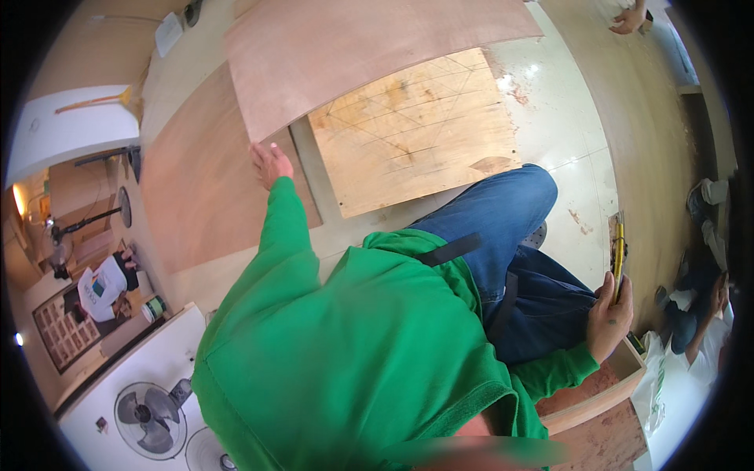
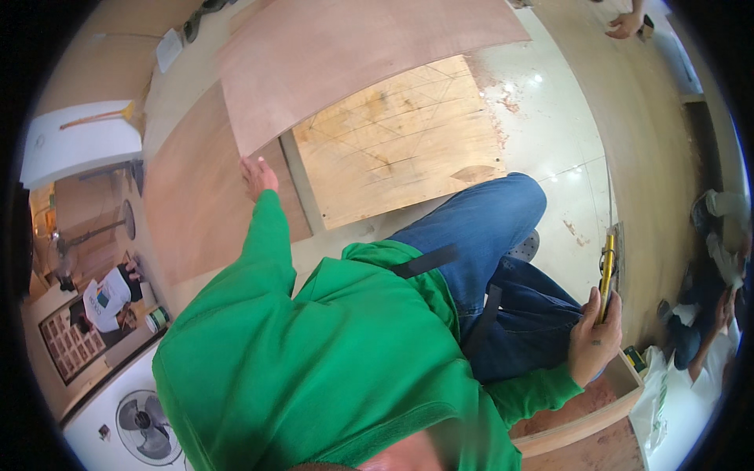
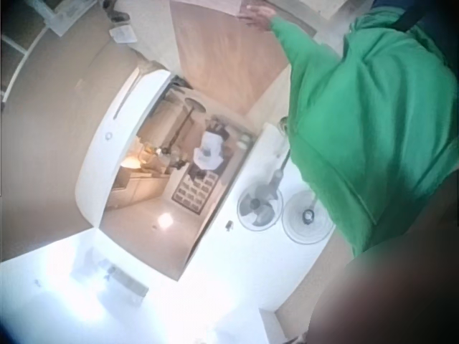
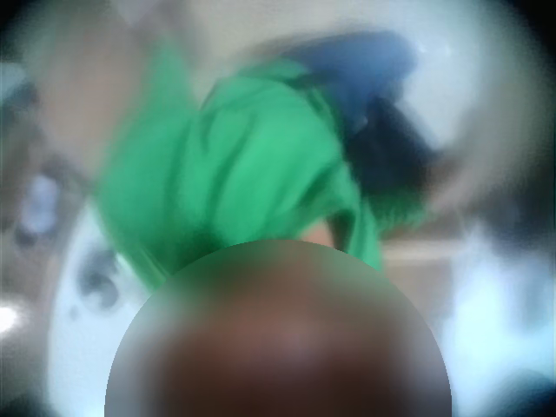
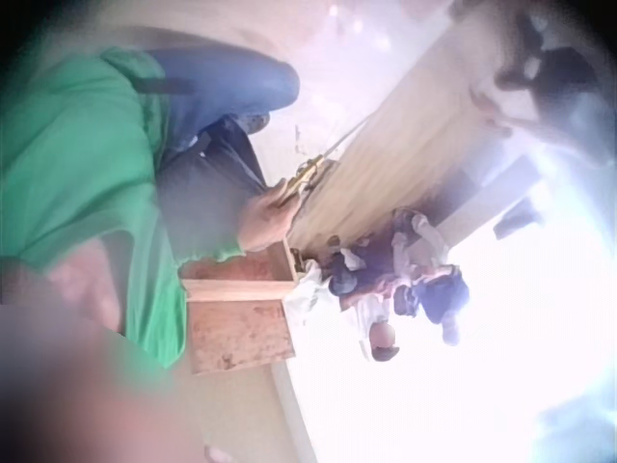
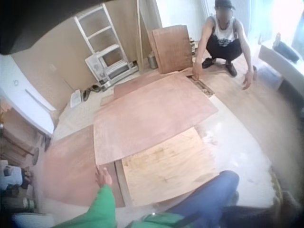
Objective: The person uses a utility knife to cut a large sheet of laminate flooring on the floor. They score the material along a straight line, reposition the sheet, and continue cutting to separate a section.
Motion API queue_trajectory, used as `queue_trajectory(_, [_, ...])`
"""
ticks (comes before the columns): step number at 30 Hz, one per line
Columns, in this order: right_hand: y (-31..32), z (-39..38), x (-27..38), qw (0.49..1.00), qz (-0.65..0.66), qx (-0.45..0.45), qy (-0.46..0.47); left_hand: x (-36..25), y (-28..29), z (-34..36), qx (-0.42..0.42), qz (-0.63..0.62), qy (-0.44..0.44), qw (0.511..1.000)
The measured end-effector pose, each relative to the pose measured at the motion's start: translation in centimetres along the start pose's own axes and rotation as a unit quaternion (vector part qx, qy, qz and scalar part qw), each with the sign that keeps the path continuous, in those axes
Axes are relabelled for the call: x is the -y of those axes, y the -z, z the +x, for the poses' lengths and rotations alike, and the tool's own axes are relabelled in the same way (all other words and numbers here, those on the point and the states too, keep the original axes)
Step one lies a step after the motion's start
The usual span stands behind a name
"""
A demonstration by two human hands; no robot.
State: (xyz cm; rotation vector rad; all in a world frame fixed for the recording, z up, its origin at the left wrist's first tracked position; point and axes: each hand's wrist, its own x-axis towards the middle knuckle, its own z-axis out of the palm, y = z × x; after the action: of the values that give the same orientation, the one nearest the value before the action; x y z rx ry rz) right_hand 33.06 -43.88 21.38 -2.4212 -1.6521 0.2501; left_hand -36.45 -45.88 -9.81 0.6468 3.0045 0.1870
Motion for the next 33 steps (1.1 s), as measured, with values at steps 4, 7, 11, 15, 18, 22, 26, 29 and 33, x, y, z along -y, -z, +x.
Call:
queue_trajectory(4, [-0.1, 0.2, -0.9, 0.999, -0.042, -0.012, 0.009, 2.3, -0.7, 4.0, 0.177, -0.469, 0.361, 0.786])
queue_trajectory(7, [-0.2, 0.2, -1.4, 0.999, -0.034, -0.013, 0.028, 0.1, -3.9, 5.1, 0.174, -0.711, 0.309, 0.608])
queue_trajectory(11, [-0.2, -0.2, -1.9, 0.999, -0.027, -0.007, 0.036, -3.1, -6.7, 9.3, 0.121, -0.782, 0.245, 0.560])
queue_trajectory(15, [0.0, -0.7, -1.8, 0.998, -0.061, -0.018, 0.021, -3.5, -7.5, 14.3, 0.224, -0.770, 0.248, 0.543])
queue_trajectory(18, [0.3, -1.2, -1.3, 0.996, -0.067, -0.031, 0.043, -1.3, -7.6, 14.7, 0.221, -0.750, 0.228, 0.581])
queue_trajectory(22, [0.6, -1.4, -0.9, 0.997, -0.032, -0.044, 0.051, 3.6, -6.9, 12.2, 0.214, -0.718, 0.225, 0.623])
queue_trajectory(26, [0.6, -1.3, -1.1, 0.996, -0.052, -0.056, 0.053, 9.1, -4.7, 9.1, 0.234, -0.685, 0.272, 0.634])
queue_trajectory(29, [0.6, -1.1, -1.5, 0.995, -0.074, -0.053, 0.047, 13.5, -2.8, 5.3, 0.248, -0.668, 0.235, 0.661])
queue_trajectory(33, [0.6, -0.7, -1.9, 0.995, -0.080, -0.041, 0.038, 16.0, -0.3, 2.3, 0.264, -0.578, 0.327, 0.700])
